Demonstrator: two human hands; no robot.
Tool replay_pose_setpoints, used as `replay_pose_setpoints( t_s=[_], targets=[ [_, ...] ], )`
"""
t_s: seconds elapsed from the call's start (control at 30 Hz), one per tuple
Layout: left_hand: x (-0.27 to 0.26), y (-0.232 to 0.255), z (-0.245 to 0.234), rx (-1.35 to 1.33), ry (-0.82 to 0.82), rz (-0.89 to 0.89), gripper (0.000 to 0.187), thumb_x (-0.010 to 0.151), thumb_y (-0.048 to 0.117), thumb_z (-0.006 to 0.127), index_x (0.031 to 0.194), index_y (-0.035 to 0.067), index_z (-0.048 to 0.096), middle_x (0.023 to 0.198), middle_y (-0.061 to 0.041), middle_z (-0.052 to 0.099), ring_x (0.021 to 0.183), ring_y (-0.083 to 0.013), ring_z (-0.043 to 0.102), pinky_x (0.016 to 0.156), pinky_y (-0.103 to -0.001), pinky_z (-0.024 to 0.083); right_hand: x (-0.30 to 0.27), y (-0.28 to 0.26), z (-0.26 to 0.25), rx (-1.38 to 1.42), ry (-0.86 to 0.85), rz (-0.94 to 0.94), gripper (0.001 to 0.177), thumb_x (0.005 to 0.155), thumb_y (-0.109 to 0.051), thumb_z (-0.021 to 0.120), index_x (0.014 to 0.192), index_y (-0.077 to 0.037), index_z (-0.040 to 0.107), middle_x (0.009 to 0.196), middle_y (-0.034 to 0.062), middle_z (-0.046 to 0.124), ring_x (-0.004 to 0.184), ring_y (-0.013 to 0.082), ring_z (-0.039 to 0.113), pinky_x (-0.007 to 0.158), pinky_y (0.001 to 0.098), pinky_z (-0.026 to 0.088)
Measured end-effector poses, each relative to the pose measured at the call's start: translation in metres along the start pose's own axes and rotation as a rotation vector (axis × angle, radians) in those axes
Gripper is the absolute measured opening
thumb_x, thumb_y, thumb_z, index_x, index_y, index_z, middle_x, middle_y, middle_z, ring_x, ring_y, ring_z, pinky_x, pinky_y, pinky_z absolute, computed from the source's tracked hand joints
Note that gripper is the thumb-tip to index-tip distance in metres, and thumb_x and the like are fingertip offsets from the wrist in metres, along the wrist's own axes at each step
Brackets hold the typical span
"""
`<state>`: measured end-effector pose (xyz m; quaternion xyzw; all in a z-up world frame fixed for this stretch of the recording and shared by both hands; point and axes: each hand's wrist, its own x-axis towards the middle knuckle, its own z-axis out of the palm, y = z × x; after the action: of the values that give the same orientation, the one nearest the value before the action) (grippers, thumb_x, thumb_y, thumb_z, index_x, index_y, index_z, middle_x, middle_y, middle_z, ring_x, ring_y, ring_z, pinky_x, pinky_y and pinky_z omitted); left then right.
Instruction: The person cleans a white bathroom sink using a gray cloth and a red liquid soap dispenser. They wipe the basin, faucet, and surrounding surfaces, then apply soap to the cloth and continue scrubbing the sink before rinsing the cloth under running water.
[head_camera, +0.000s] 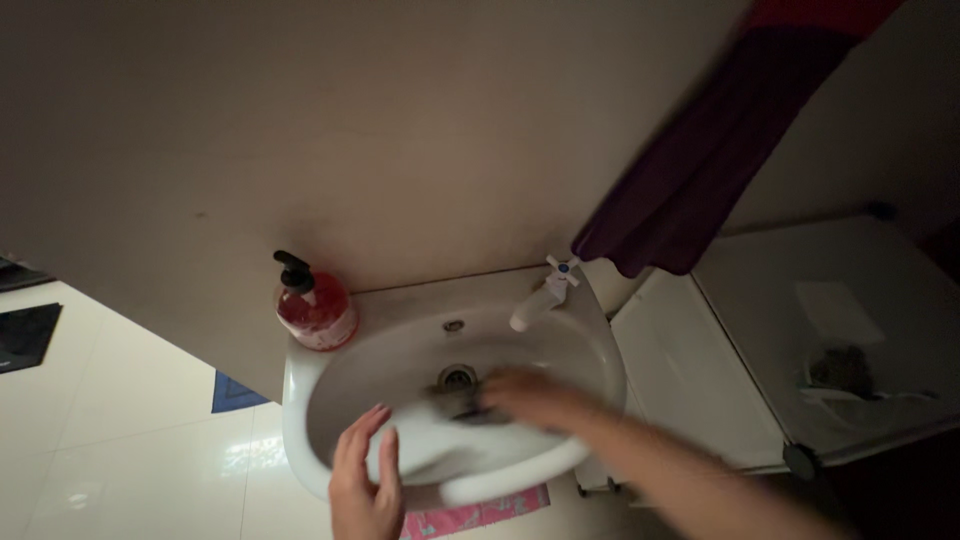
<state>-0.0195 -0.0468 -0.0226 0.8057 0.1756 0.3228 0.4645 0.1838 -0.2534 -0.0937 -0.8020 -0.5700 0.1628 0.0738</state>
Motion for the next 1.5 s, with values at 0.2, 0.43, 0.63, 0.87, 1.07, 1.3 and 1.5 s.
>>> replay_pose_setpoints(
  t_s=[0.2,0.43,0.63,0.87,1.07,1.3,1.5],
  targets=[
    [-0.005,0.019,0.024,0.005,-0.128,0.003,0.027,0.096,0.018,0.063,0.118,0.004,0.071,0.127,-0.017,0.069,0.120,-0.0328,0.066,0.101,-0.040,0.049,-0.050,0.021,-0.014,-0.591,0.274,0.205,0.024,0.073,-0.009,0.063,0.093,-0.006,0.076,0.108,0.0113,0.069,0.117,0.0369,0.058,0.098,0.0504,0.048],
    [-0.015,0.009,0.025,0.006,-0.172,-0.084,0.033,0.097,0.023,0.061,0.125,0.006,0.067,0.136,-0.018,0.064,0.126,-0.0339,0.062,0.104,-0.041,0.047,-0.015,-0.050,0.015,-0.086,-0.135,0.561,0.018,0.088,-0.009,0.064,0.099,-0.004,0.077,0.103,0.0204,0.073,0.103,0.0378,0.072,0.089,0.0489,0.057],
    [-0.009,-0.028,0.014,-0.067,-0.070,-0.008,0.039,0.109,0.022,0.043,0.135,0.001,0.062,0.146,-0.022,0.055,0.138,-0.0356,0.053,0.112,-0.043,0.039,0.036,-0.158,-0.030,0.945,0.169,0.404,0.031,0.082,-0.015,0.065,0.112,-0.016,0.074,0.098,0.0128,0.075,0.093,0.0308,0.075,0.084,0.0405,0.057],
    [-0.023,-0.080,0.001,-0.012,-0.077,0.017,0.044,0.108,0.027,0.038,0.137,0.002,0.060,0.140,-0.017,0.063,0.133,-0.0335,0.059,0.113,-0.042,0.042,-0.018,-0.161,-0.059,0.909,0.274,0.125,0.033,0.086,-0.010,0.071,0.119,-0.006,0.068,0.096,0.0103,0.073,0.090,0.0193,0.070,0.082,0.0333,0.056],
    [-0.060,-0.031,0.078,0.214,-0.374,0.208,0.045,0.099,0.025,0.051,0.139,0.006,0.056,0.129,-0.021,0.070,0.120,-0.0381,0.066,0.103,-0.058,0.036,-0.086,-0.110,-0.059,1.230,0.250,0.415,0.023,0.091,-0.006,0.066,0.114,-0.004,0.065,0.099,0.0049,0.073,0.091,0.0105,0.068,0.082,0.0279,0.057],
    [-0.042,0.069,0.130,-0.275,-0.585,-0.444,0.050,0.101,0.049,0.052,0.121,0.003,0.059,0.109,-0.022,0.071,0.104,-0.0360,0.070,0.093,-0.040,0.054,-0.119,-0.077,-0.077,0.501,0.471,0.675,0.029,0.084,-0.010,0.075,0.112,-0.007,0.068,0.102,0.0075,0.067,0.093,0.0170,0.065,0.082,0.0323,0.054],
    [-0.060,0.068,0.122,-0.571,-0.314,-0.677,0.044,0.076,0.026,0.085,0.111,0.006,0.066,0.089,-0.012,0.080,0.081,-0.0191,0.074,0.075,-0.033,0.060,-0.135,-0.100,-0.071,1.552,0.353,0.502,0.027,0.090,-0.010,0.074,0.113,0.000,0.064,0.106,0.0087,0.069,0.103,0.0184,0.068,0.099,0.0368,0.057]
  ],
)
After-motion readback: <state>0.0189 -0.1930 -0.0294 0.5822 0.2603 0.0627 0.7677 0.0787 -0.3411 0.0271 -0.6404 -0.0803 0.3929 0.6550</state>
